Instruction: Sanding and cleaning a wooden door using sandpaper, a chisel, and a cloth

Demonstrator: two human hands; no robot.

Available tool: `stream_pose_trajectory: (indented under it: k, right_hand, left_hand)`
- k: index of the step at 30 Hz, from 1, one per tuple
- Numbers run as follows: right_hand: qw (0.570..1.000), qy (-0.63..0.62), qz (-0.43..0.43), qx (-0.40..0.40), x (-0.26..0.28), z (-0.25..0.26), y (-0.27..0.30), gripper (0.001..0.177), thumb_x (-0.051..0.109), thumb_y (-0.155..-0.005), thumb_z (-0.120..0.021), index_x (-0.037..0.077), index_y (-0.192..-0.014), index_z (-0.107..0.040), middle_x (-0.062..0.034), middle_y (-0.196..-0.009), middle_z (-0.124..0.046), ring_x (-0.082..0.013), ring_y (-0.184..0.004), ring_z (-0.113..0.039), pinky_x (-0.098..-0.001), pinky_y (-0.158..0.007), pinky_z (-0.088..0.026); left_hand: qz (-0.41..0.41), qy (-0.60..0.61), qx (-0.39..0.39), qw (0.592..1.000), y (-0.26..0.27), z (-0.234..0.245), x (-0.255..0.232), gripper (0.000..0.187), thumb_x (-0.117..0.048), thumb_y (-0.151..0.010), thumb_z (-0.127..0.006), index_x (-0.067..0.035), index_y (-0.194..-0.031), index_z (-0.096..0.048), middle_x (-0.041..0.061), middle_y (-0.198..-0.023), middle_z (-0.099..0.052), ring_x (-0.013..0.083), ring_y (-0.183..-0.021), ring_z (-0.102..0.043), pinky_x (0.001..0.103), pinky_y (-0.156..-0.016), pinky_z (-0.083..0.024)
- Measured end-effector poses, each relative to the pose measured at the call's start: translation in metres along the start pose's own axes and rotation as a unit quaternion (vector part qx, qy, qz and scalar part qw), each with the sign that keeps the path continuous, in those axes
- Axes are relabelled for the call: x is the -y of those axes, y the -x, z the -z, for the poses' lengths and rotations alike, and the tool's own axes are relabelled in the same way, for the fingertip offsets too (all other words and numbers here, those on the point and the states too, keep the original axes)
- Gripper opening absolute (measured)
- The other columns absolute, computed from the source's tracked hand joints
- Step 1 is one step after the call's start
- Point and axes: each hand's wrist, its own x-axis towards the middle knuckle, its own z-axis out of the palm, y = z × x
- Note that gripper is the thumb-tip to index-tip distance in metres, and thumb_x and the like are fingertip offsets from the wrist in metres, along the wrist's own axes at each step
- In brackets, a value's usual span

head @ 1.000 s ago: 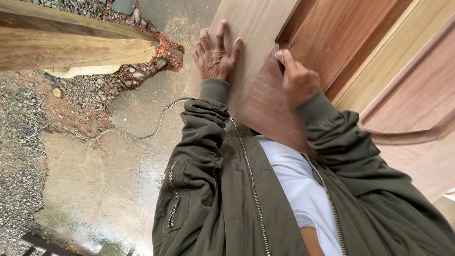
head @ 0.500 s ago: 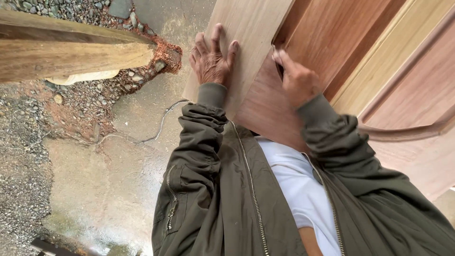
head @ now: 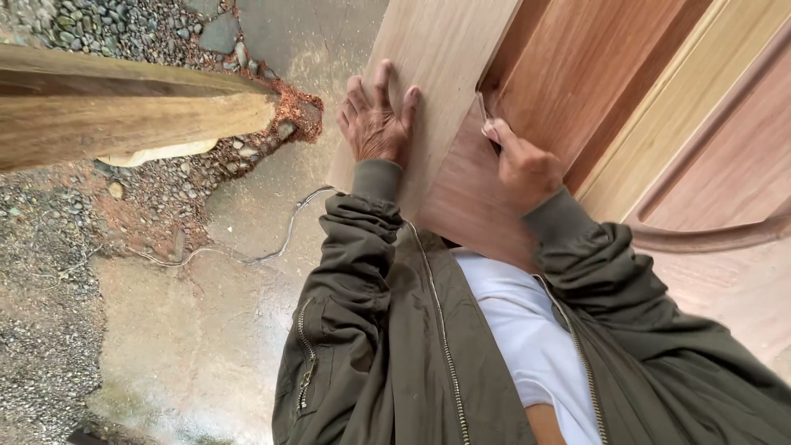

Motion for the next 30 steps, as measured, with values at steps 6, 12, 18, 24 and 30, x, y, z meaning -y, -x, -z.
stream_pose_trajectory:
  k: [6,12,18,24,30]
  right_hand:
    - [0.999,-0.028,-0.003,0.037,-0.012,-0.015,-0.022,0.028,-0.004,-0.087,-0.043,-0.004,-0.115,-0.051,-0.0027,-0.047,-0.044,-0.0120,-0.033,-0.039,-0.0249,-0.027,-0.040]
    - [0.997,0.078,0.002,-0.023,-0.014,-0.020,0.004,0.037,0.004,-0.083,-0.040,0.011,-0.118,-0.052,-0.0071,-0.065,-0.059,-0.0208,-0.045,-0.054,-0.0324,-0.035,-0.038]
    - [0.999,0.033,-0.013,-0.012,-0.002,-0.007,0.003,0.042,-0.004,-0.080,-0.037,0.010,-0.117,-0.050,-0.0050,-0.072,-0.062,-0.0209,-0.053,-0.058,-0.0326,-0.038,-0.044]
    - [0.998,0.050,0.021,-0.027,-0.005,-0.017,-0.019,0.019,0.006,-0.091,-0.048,0.003,-0.108,-0.054,-0.0027,-0.050,-0.049,-0.0132,-0.038,-0.048,-0.0301,-0.033,-0.045]
    - [1.000,-0.006,-0.012,0.004,-0.009,-0.005,0.020,0.042,-0.005,-0.078,-0.043,0.007,-0.117,-0.052,-0.0107,-0.070,-0.061,-0.0221,-0.057,-0.059,-0.0349,-0.046,-0.049]
  left_hand:
    - [0.000,-0.014,-0.023,1.000,-0.001,-0.008,0.004,0.056,-0.065,-0.079,-0.029,-0.035,-0.126,-0.024,0.016,-0.124,-0.034,0.0307,-0.113,-0.040,0.047,-0.089,-0.028]
    - [-0.019,-0.042,-0.005,0.999,-0.006,-0.015,0.011,0.059,-0.068,-0.079,-0.020,-0.036,-0.129,-0.014,0.016,-0.126,-0.029,0.0310,-0.113,-0.036,0.050,-0.088,-0.031]
    - [-0.014,-0.026,0.016,0.999,-0.006,-0.006,0.005,0.058,-0.067,-0.078,-0.021,-0.033,-0.127,-0.018,0.019,-0.126,-0.027,0.0338,-0.113,-0.037,0.051,-0.087,-0.032]
    - [0.002,0.001,0.040,0.999,-0.002,0.005,-0.002,0.057,-0.064,-0.079,-0.022,-0.033,-0.126,-0.018,0.019,-0.128,-0.027,0.0341,-0.116,-0.034,0.050,-0.092,-0.025]
    - [-0.012,-0.024,0.007,1.000,-0.004,-0.004,0.005,0.057,-0.065,-0.079,-0.023,-0.035,-0.127,-0.018,0.018,-0.125,-0.030,0.0322,-0.113,-0.036,0.048,-0.086,-0.032]
